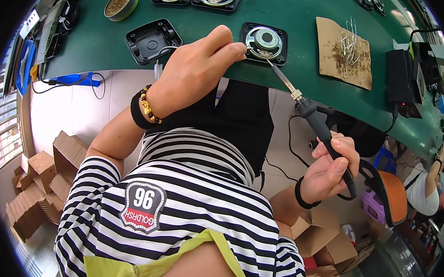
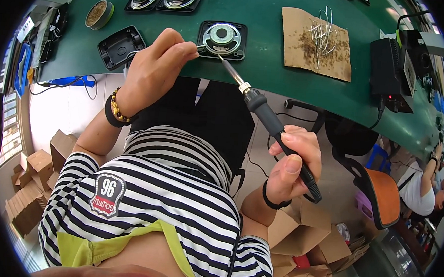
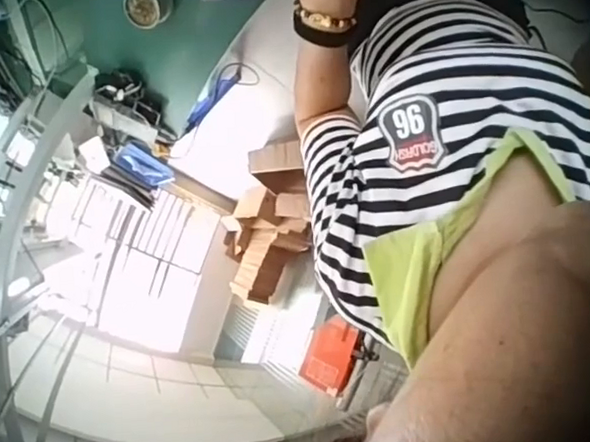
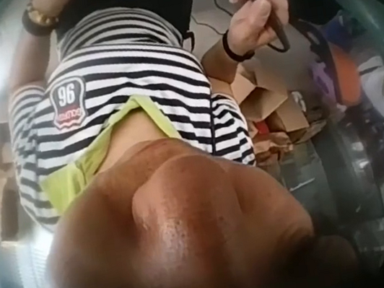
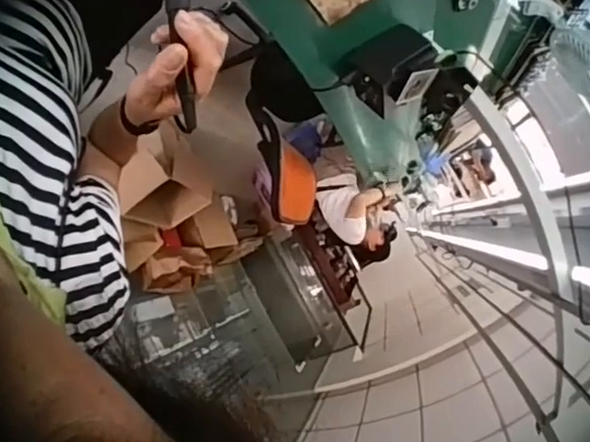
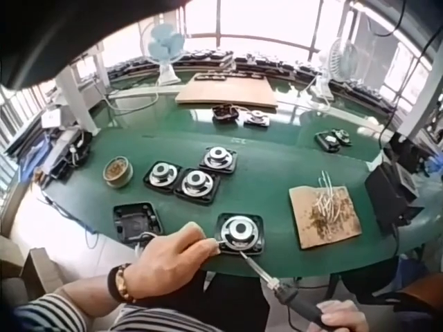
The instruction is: Soldering wires onto small electronic speaker components at a manual workstation.
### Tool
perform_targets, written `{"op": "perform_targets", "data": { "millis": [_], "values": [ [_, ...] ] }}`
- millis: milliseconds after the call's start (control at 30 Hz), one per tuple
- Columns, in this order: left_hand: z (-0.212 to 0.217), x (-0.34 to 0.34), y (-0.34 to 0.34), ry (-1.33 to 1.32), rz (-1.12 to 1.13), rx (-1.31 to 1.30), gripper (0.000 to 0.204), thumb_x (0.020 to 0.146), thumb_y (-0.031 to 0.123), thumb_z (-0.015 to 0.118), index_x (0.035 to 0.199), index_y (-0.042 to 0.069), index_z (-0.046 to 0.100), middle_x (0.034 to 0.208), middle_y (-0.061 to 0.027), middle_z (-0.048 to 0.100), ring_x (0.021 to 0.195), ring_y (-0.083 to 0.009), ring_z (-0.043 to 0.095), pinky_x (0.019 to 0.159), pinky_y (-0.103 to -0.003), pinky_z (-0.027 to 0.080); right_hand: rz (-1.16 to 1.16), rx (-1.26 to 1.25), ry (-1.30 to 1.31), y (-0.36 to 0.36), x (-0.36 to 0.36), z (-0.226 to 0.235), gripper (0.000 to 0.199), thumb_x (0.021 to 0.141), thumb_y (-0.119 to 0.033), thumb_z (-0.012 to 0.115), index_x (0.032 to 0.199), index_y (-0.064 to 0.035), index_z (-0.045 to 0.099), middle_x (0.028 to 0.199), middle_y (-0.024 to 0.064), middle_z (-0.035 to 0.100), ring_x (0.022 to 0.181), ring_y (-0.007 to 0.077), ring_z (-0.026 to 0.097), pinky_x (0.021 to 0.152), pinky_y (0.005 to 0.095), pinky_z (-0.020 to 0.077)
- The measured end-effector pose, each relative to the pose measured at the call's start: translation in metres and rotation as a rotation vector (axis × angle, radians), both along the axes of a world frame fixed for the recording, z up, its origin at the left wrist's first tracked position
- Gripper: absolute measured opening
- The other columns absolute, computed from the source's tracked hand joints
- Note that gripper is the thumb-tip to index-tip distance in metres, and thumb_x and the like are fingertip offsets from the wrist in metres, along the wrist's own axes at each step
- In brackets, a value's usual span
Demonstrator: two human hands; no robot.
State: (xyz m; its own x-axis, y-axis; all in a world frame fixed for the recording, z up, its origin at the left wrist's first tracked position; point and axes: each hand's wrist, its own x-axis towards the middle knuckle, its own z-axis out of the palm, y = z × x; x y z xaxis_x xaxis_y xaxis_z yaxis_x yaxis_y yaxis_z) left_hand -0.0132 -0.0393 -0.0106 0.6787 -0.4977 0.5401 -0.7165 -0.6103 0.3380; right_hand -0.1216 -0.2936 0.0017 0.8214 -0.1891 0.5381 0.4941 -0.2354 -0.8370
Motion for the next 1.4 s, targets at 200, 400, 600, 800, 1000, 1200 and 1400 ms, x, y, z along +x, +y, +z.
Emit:
{"op": "perform_targets", "data": {
  "millis": [200,400,600,800,1000,1200,1400],
  "values": [
    [-0.001,-0.001,0.002,-0.03,-0.023,-0.098,0.021,0.079,0.006,0.069,0.097,0.003,0.059,0.091,-0.0065,0.055,0.071,-0.0221,0.06,0.055,-0.031,0.05,0.021,0.013,-0.016,0.001,0.002,0.001,0.033,0.099,-0.027,0.043,0.102,0.0023,0.058,0.071,0.0099,0.051,0.059,0.0156,0.045,0.064,0.033,0.0443],
    [0.011,0.007,0.007,-0.125,-0.103,0.041,0.02,0.079,0.007,0.07,0.096,0.002,0.06,0.091,-0.0073,0.058,0.073,-0.0242,0.061,0.058,-0.031,0.051,0.01,0.005,-0.023,-0.002,0.001,0.002,0.033,0.099,-0.027,0.043,0.101,0.0019,0.059,0.07,0.0093,0.051,0.058,0.0152,0.045,0.065,0.0333,0.0441],
    [0.028,0.008,0.012,0.009,-0.114,0.079,0.017,0.082,0.006,0.067,0.097,0.001,0.061,0.09,-0.0091,0.058,0.073,-0.0268,0.06,0.062,-0.034,0.05,-0.027,-0.007,-0.02,-0.004,-0.002,0.003,0.033,0.099,-0.028,0.043,0.102,0.0015,0.059,0.07,0.0087,0.051,0.058,0.0151,0.044,0.066,0.0331,0.0439],
    [0.034,0.004,0.018,0.205,-0.053,-0.07,0.012,0.085,0.003,0.064,0.096,0.002,0.06,0.087,-0.01,0.057,0.07,-0.0275,0.059,0.061,-0.035,0.048,-0.006,-0.007,-0.019,-0.004,-0.001,0.002,0.033,0.099,-0.028,0.043,0.102,0.0015,0.059,0.071,0.0089,0.051,0.058,0.0152,0.044,0.066,0.0332,0.044],
    [0.03,0.001,0.015,0.207,-0.052,-0.078,0.009,0.087,0.001,0.062,0.095,0.004,0.06,0.083,-0.0093,0.053,0.067,-0.0273,0.056,0.058,-0.035,0.046,-0.033,0.071,-0.034,0.0,0.0,0.004,0.034,0.096,-0.03,0.053,0.094,0.0032,0.061,0.072,0.0102,0.057,0.054,0.015,0.051,0.069,0.0364,0.0481],
    [0.018,0.001,0.007,0.172,-0.036,-0.105,0.008,0.087,0.002,0.062,0.095,0.005,0.06,0.082,-0.0089,0.051,0.065,-0.0269,0.055,0.056,-0.036,0.045,-0.008,0.104,-0.019,0.004,0.002,0.003,0.034,0.095,-0.029,0.053,0.095,0.0041,0.061,0.075,0.0111,0.057,0.054,0.0154,0.051,0.068,0.0355,0.048],
    [0.011,0.002,-0.003,0.159,-0.004,-0.115,0.008,0.087,0.004,0.063,0.095,0.007,0.06,0.081,-0.0079,0.05,0.063,-0.0267,0.054,0.054,-0.035,0.045,-0.023,0.088,-0.023,0.006,0.005,0.001,0.031,0.094,-0.026,0.055,0.095,0.0049,0.061,0.078,0.0119,0.058,0.055,0.0159,0.051,0.069,0.0356,0.0486]
  ]
}}
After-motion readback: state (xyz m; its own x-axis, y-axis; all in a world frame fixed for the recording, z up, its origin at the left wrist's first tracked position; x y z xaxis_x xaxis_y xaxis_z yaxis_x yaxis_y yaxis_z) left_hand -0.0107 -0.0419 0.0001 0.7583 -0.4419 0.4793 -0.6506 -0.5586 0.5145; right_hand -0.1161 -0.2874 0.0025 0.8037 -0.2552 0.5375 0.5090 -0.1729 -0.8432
